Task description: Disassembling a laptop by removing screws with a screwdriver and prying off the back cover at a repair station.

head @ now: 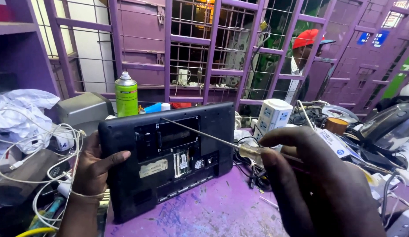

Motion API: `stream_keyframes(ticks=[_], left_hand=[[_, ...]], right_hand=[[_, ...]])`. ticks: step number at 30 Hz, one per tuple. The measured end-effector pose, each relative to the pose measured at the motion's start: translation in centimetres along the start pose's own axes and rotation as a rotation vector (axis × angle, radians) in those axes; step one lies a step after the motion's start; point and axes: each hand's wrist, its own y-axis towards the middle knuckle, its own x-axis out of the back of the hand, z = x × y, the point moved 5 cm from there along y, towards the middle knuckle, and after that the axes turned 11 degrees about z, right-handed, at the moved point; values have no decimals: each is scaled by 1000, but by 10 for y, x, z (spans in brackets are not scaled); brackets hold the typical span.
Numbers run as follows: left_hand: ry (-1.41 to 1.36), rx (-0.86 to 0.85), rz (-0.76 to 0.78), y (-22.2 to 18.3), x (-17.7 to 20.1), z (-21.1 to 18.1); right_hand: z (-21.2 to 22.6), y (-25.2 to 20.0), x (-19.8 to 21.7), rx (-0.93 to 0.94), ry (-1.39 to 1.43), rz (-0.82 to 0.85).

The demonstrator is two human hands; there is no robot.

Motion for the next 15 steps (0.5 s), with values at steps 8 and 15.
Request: stream_keyframes(ticks=[8,15], left_hand=[[-4,7,-16,1,1,3],[-5,38,-48,1,1,5]], right_hand=[[-12,10,4,267,41,-85],[-11,7,-1,83,-23,34]])
